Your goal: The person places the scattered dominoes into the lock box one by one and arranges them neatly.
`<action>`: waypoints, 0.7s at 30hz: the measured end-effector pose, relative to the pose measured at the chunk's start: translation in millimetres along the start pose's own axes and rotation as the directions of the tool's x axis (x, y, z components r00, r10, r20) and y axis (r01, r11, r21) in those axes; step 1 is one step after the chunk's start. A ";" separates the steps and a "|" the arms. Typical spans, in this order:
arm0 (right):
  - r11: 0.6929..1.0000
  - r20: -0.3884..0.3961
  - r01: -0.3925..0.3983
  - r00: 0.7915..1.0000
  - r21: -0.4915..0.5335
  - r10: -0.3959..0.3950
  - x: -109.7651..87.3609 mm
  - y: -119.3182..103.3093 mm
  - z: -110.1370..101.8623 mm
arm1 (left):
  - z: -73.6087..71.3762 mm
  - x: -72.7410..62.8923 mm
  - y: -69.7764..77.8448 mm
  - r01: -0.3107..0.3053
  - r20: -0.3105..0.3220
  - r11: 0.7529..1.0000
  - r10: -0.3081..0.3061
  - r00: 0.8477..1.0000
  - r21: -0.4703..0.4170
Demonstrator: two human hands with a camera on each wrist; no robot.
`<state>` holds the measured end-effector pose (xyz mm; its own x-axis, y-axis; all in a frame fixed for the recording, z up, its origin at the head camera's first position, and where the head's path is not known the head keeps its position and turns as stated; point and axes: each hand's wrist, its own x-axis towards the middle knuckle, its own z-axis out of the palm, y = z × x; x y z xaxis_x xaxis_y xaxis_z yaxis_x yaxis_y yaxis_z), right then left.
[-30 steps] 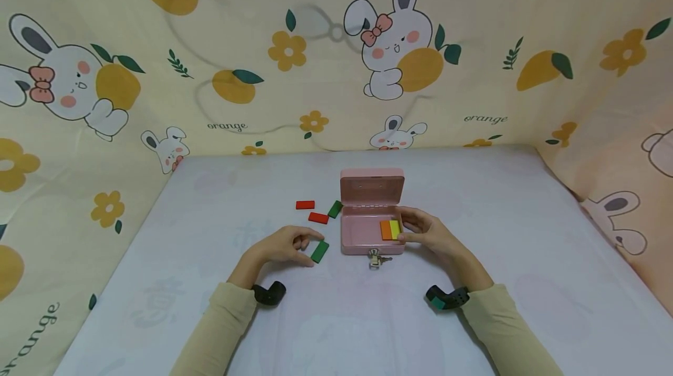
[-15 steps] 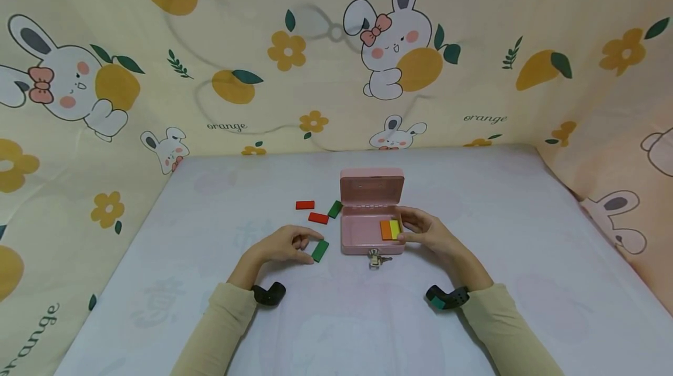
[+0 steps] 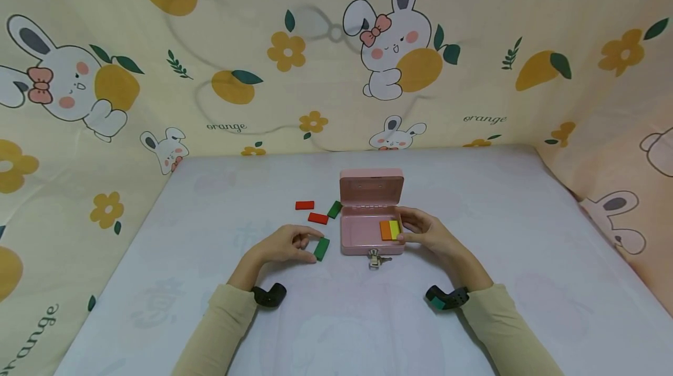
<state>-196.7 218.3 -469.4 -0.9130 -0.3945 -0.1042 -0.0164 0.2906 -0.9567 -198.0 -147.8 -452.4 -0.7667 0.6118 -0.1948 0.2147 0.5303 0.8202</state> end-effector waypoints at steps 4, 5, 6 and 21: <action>1.000 -0.003 0.012 1.000 -0.006 -0.012 0.5 0.4 0.2 | 0.0 0.3 1.7 -0.003 -0.015 1.000 0.003 1.000 0.000; 1.000 -0.004 0.013 1.000 -0.007 -0.013 0.7 0.6 0.2 | 0.0 0.4 2.1 -0.001 -0.019 1.000 0.001 1.000 0.000; 1.000 -0.005 0.014 1.000 -0.007 -0.014 0.8 0.7 0.2 | 0.0 0.6 2.6 0.000 -0.024 1.000 0.000 1.000 0.001; 1.000 -0.012 -0.002 1.000 -0.007 0.002 1.1 0.1 1.3 | 1.7 5.2 9.7 -0.007 -0.094 1.000 0.007 0.996 0.003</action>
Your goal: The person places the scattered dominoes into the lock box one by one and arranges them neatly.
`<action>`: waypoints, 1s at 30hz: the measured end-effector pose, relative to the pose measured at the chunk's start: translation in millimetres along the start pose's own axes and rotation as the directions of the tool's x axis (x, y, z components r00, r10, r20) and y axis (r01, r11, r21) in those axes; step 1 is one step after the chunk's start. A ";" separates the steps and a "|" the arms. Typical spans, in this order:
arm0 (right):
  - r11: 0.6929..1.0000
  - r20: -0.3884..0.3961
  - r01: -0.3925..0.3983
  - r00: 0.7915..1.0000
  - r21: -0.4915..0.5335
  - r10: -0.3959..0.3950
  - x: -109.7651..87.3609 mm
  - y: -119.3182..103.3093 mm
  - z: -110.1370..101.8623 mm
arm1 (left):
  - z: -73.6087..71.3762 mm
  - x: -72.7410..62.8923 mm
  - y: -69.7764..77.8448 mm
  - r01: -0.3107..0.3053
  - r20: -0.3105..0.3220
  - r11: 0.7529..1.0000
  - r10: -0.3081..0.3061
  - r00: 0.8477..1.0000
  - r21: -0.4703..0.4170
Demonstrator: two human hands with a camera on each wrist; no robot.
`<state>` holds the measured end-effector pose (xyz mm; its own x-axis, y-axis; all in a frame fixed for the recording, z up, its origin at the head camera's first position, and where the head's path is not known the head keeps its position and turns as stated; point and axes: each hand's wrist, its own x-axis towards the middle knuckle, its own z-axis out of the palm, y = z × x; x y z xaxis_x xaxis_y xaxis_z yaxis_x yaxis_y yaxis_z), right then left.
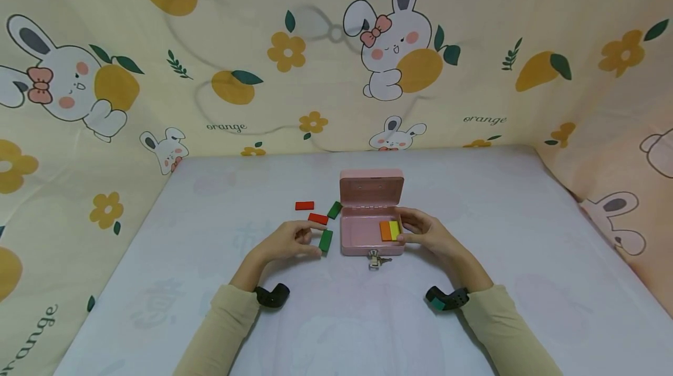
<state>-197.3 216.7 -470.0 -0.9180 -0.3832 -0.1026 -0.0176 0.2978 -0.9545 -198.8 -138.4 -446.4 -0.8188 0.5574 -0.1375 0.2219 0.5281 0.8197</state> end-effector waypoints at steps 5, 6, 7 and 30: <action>1.000 0.002 0.011 1.000 -0.010 -0.011 0.1 0.5 -0.2 | -0.1 0.3 5.2 -0.062 -0.023 0.998 0.062 0.998 0.005; 1.000 0.004 0.016 1.000 -0.011 -0.016 0.1 0.9 -0.3 | -0.1 0.3 6.2 -0.067 -0.026 0.998 0.067 0.997 0.007; 1.000 0.006 0.023 1.000 -0.013 -0.023 0.1 1.2 -0.4 | -0.2 0.3 7.3 -0.073 -0.028 0.997 0.074 0.997 0.010; 1.000 0.011 -0.004 1.000 0.001 0.004 -0.9 -1.2 -0.4 | 3.9 7.9 20.2 -0.122 -0.073 0.992 0.122 0.990 0.012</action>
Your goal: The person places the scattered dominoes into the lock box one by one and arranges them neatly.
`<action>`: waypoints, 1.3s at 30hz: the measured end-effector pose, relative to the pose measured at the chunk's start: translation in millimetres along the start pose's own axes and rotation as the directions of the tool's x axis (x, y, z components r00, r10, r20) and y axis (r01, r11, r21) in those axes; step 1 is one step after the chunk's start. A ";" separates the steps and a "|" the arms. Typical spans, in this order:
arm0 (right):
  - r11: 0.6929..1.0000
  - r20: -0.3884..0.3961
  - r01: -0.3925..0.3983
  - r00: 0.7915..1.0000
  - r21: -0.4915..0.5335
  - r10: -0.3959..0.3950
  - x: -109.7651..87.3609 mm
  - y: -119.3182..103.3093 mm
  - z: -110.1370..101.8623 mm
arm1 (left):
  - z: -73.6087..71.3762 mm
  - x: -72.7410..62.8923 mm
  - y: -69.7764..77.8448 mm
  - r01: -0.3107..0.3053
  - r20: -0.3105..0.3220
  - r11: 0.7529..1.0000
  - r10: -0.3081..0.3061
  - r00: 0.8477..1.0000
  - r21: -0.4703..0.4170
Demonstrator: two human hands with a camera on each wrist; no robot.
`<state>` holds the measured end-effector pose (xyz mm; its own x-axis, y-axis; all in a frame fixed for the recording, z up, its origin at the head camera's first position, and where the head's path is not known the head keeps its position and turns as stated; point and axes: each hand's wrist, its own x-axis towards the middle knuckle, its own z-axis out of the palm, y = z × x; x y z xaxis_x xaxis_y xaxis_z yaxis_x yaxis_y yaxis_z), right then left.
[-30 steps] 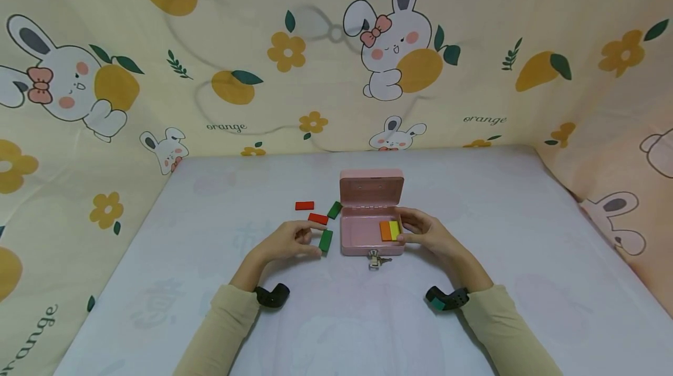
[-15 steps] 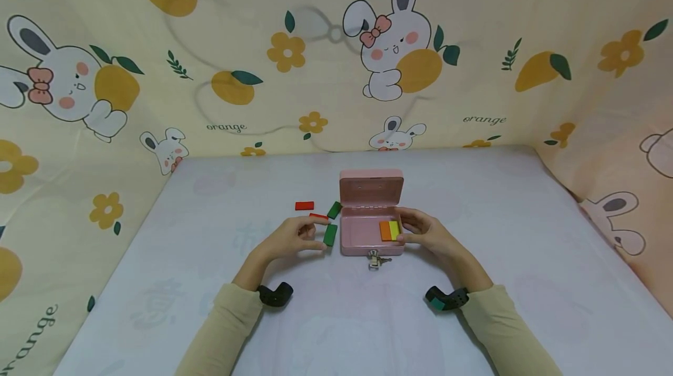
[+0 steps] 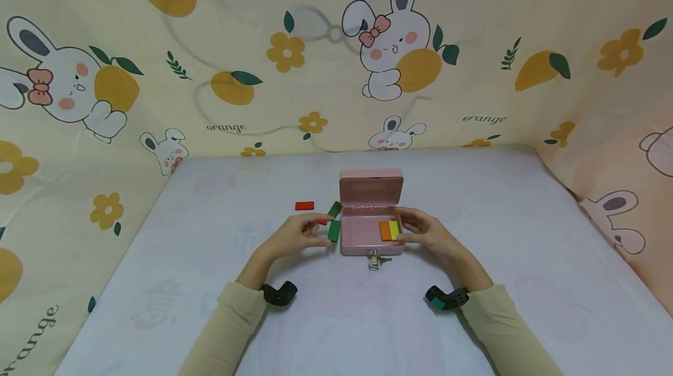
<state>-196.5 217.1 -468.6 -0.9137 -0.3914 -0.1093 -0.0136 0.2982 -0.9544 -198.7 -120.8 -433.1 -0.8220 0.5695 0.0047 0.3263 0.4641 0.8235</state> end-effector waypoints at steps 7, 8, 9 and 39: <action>1.000 -0.003 0.002 1.000 0.003 -0.002 -0.5 -0.6 0.2 | 2.4 3.2 3.8 -0.017 -0.029 1.000 0.017 0.999 0.001; 1.000 -0.004 0.002 1.000 0.004 -0.002 -0.5 -0.4 0.2 | 3.0 3.8 4.5 -0.021 -0.034 1.000 0.021 0.999 -0.002; 1.000 -0.004 0.001 1.000 0.005 -0.001 -0.4 -0.2 0.1 | 3.6 4.4 5.1 -0.021 -0.037 1.000 0.021 0.999 -0.007; 1.000 -0.008 0.025 1.000 -0.017 -0.026 1.0 2.5 0.5 | 24.6 14.5 14.0 -0.027 -0.078 1.000 0.027 0.997 -0.001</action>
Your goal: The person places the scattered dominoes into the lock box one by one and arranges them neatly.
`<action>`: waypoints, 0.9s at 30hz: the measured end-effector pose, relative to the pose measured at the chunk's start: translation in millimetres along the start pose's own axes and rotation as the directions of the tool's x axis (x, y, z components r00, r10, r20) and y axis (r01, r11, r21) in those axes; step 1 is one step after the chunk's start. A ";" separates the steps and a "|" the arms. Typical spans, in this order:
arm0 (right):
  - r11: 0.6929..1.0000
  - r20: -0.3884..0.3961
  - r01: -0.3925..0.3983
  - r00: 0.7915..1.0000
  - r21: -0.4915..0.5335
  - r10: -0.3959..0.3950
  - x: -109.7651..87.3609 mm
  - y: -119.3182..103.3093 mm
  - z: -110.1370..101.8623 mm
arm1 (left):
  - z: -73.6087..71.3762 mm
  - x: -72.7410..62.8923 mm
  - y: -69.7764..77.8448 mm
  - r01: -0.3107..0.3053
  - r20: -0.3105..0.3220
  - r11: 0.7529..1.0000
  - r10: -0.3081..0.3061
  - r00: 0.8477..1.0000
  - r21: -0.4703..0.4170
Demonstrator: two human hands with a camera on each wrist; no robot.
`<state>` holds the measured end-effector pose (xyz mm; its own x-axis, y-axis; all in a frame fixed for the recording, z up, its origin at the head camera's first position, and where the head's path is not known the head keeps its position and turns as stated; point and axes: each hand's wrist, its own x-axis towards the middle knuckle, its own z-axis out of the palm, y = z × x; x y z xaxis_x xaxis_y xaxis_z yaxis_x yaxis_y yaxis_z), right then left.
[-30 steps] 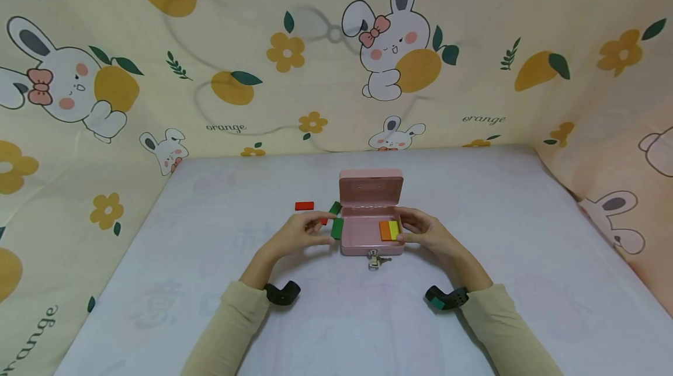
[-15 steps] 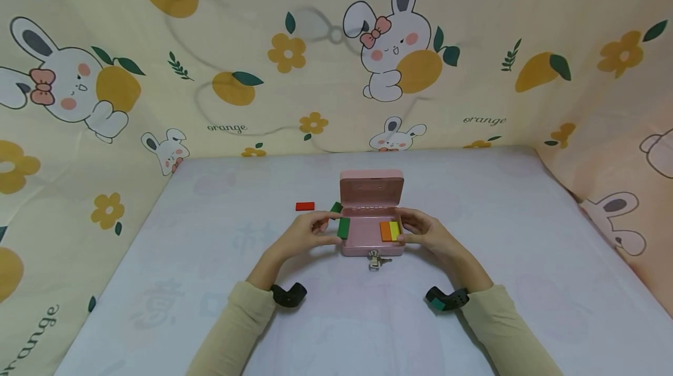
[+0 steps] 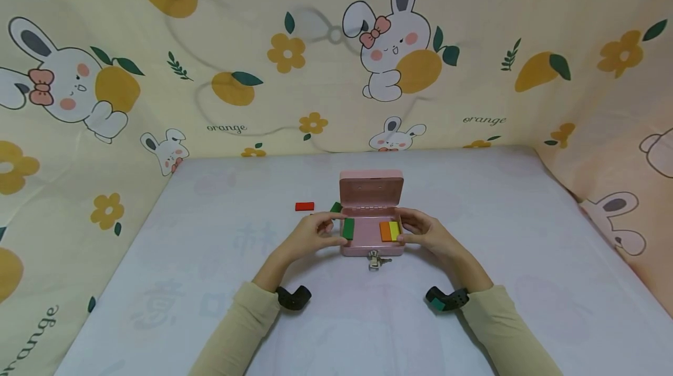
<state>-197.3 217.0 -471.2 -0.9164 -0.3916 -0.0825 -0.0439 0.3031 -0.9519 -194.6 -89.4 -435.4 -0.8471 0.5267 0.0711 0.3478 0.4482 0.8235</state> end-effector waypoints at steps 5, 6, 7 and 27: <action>1.000 0.000 0.005 1.000 0.007 -0.005 -0.1 0.2 0.0 | 3.0 1.4 0.9 -0.007 -0.016 1.000 0.007 1.000 0.019; 1.000 0.002 0.012 1.000 0.001 -0.012 -0.4 0.0 0.1 | 3.5 1.6 1.4 -0.008 -0.018 1.000 0.008 1.000 0.019; 1.000 0.002 0.015 1.000 0.000 -0.015 -0.7 -0.2 0.1 | 4.2 2.0 1.5 -0.010 -0.020 1.000 0.011 1.000 0.023; 1.000 -0.005 -0.030 1.000 0.010 0.030 -1.4 -4.0 1.2 | 16.0 9.4 2.7 -0.019 -0.047 1.000 0.020 0.999 0.023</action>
<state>-195.4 215.3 -467.6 -0.9193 -0.3780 -0.1094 -0.0125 0.3058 -0.9520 -195.2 -71.7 -441.6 -0.8580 0.5008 0.1142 0.3729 0.4543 0.8090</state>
